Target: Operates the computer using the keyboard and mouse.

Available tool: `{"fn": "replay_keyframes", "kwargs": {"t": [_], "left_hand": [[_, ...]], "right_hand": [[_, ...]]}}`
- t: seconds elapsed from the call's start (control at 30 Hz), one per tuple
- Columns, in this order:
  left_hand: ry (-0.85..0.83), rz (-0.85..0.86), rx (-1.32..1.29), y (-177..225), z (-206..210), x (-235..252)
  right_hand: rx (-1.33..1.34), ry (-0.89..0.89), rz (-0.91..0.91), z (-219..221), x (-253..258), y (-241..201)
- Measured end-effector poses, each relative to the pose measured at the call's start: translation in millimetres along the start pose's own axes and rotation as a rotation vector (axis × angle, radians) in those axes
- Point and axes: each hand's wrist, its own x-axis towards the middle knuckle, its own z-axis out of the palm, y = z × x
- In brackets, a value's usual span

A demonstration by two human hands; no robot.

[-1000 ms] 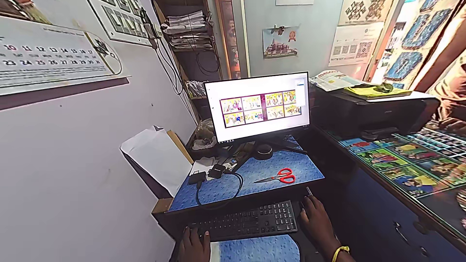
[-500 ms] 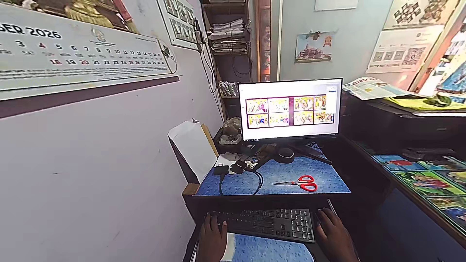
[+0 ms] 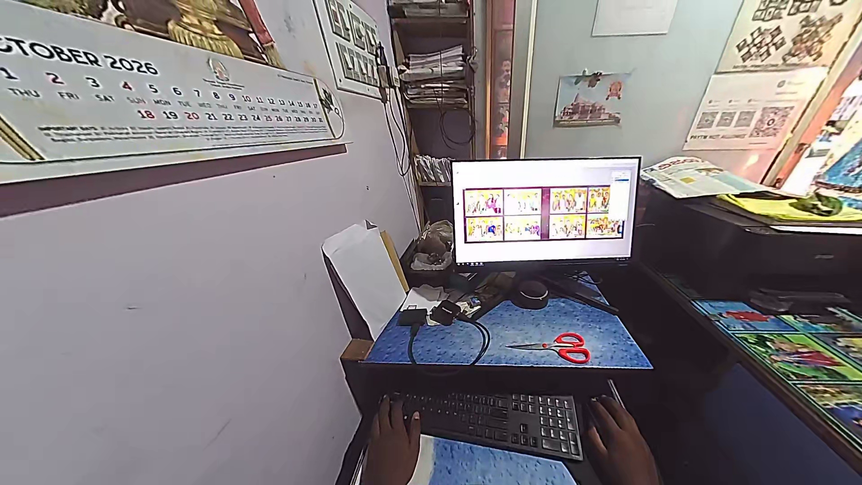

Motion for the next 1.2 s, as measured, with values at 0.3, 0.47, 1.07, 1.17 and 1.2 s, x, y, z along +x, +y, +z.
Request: {"fn": "replay_keyframes", "kwargs": {"t": [0.3, 0.47, 1.07, 1.17, 1.2], "left_hand": [[0.005, 0.010, 0.007, 0, 0, 0], [-0.013, 0.007, -0.002, -2, 3, 0], [0.022, 0.015, 0.018, -5, 8, -1], [0.020, 0.019, 0.019, -5, 8, 0], [0.029, 0.022, 0.019, -5, 8, 0]], "right_hand": [[-0.011, 0.011, 0.006, 1, -1, 0], [-0.023, 0.036, -0.030, 7, 0, 6], [-0.077, 0.042, -0.052, 9, -1, 10], [-0.083, 0.054, -0.057, 9, -1, 10], [-0.079, 0.056, -0.059, 9, -1, 11]]}}
